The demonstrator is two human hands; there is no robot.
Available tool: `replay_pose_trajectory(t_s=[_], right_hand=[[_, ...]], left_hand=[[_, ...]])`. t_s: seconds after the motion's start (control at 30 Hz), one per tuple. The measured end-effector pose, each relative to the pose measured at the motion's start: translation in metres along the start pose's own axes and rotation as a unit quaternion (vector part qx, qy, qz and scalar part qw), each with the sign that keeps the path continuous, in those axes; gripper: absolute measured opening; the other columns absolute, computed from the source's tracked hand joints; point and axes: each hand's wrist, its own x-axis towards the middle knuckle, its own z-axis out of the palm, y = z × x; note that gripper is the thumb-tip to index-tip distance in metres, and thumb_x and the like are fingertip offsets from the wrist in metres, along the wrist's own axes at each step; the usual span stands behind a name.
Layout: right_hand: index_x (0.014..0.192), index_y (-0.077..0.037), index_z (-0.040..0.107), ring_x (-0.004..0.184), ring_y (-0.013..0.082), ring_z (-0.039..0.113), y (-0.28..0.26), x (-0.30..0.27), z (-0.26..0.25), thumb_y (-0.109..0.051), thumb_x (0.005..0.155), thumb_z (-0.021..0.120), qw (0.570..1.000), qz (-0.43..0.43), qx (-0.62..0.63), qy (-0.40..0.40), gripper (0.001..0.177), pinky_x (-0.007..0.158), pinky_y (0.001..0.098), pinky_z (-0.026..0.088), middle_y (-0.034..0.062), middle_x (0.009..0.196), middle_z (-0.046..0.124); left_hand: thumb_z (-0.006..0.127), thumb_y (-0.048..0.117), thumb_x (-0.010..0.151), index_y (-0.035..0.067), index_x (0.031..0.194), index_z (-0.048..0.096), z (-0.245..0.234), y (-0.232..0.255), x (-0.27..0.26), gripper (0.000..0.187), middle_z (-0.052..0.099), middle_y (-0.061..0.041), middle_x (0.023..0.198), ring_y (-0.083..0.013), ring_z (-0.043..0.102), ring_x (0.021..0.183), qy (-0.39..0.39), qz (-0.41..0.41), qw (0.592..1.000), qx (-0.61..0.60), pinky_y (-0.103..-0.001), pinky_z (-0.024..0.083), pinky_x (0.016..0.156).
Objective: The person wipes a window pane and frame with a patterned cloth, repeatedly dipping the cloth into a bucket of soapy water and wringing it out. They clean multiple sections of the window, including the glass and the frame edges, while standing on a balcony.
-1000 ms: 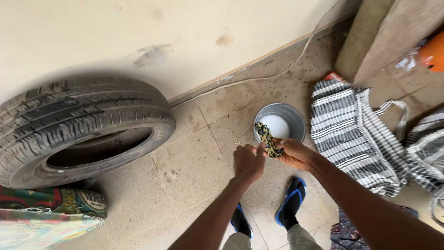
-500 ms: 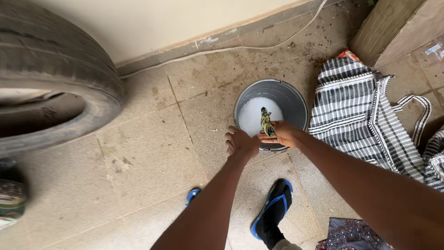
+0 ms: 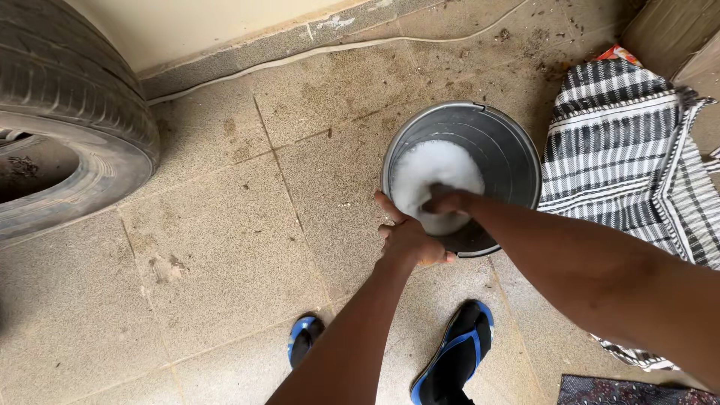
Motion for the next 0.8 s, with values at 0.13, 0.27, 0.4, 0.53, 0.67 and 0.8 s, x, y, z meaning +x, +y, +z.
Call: replay_pose_trajectory(t_s=[0.13, 0.27, 0.4, 0.53, 0.67, 0.8], right_hand=[[0.138, 0.011, 0.023, 0.120, 0.0432, 0.060, -0.008, 0.002, 0.014, -0.038, 0.093, 0.071, 0.955, -0.025, -0.197, 0.222, 0.082, 0.105, 0.0471, 0.048, 0.0383, 0.133, 0.047], [0.133, 0.011, 0.032, 0.119, 0.0420, 0.062, -0.001, 0.002, 0.022, -0.039, 0.093, 0.070, 0.996, -0.016, -0.061, 0.066, 0.074, 0.104, 0.0466, 0.050, 0.0373, 0.129, 0.052], [0.127, 0.010, 0.041, 0.117, 0.0409, 0.064, 0.004, 0.003, 0.020, -0.041, 0.093, 0.069, 0.964, 0.013, -0.145, 0.224, 0.067, 0.102, 0.0460, 0.051, 0.0363, 0.125, 0.056], [0.121, 0.010, 0.050, 0.116, 0.0398, 0.066, 0.007, -0.001, 0.022, -0.042, 0.093, 0.068, 0.984, 0.007, -0.076, 0.158, 0.062, 0.101, 0.0455, 0.053, 0.0352, 0.122, 0.061], [0.116, 0.009, 0.059, 0.114, 0.0387, 0.068, 0.006, -0.017, 0.019, -0.044, 0.093, 0.067, 0.994, 0.018, 0.026, 0.102, 0.058, 0.099, 0.0449, 0.055, 0.0342, 0.118, 0.066], [0.110, 0.008, 0.068, 0.112, 0.0376, 0.070, -0.003, -0.044, 0.016, -0.045, 0.093, 0.067, 0.957, 0.003, -0.093, 0.276, 0.056, 0.098, 0.0444, 0.056, 0.0331, 0.114, 0.071]], left_hand=[[0.092, 0.024, 0.071, 0.010, 0.139, -0.059, -0.002, 0.001, -0.003, 0.166, 0.026, -0.041, 0.152, -0.0467, 0.058, 0.128, 0.004, -0.003, 1.000, -0.011, -0.046, 0.050, 0.110], [0.095, 0.029, 0.072, 0.015, 0.140, -0.050, -0.004, 0.002, -0.003, 0.160, 0.019, -0.043, 0.154, -0.0478, 0.055, 0.130, -0.009, 0.002, 0.999, 0.033, -0.048, 0.048, 0.111], [0.096, 0.033, 0.077, 0.006, 0.133, -0.061, -0.003, 0.007, -0.002, 0.168, 0.005, -0.052, 0.153, -0.0526, 0.047, 0.135, -0.013, -0.016, 0.999, 0.043, -0.051, 0.039, 0.116], [0.091, 0.033, 0.073, 0.000, 0.140, -0.056, -0.003, 0.005, 0.000, 0.166, 0.022, -0.049, 0.151, -0.0490, 0.059, 0.128, -0.023, -0.009, 0.998, 0.053, -0.046, 0.047, 0.112], [0.092, 0.039, 0.072, -0.009, 0.152, -0.015, 0.001, 0.003, 0.013, 0.142, 0.020, -0.047, 0.153, -0.0492, 0.060, 0.127, -0.037, -0.003, 0.995, 0.094, -0.045, 0.050, 0.111], [0.093, 0.041, 0.071, 0.002, 0.160, 0.017, 0.008, -0.002, 0.025, 0.124, 0.018, -0.049, 0.152, -0.0504, 0.041, 0.140, -0.038, 0.022, 0.991, 0.127, -0.049, 0.046, 0.112]])
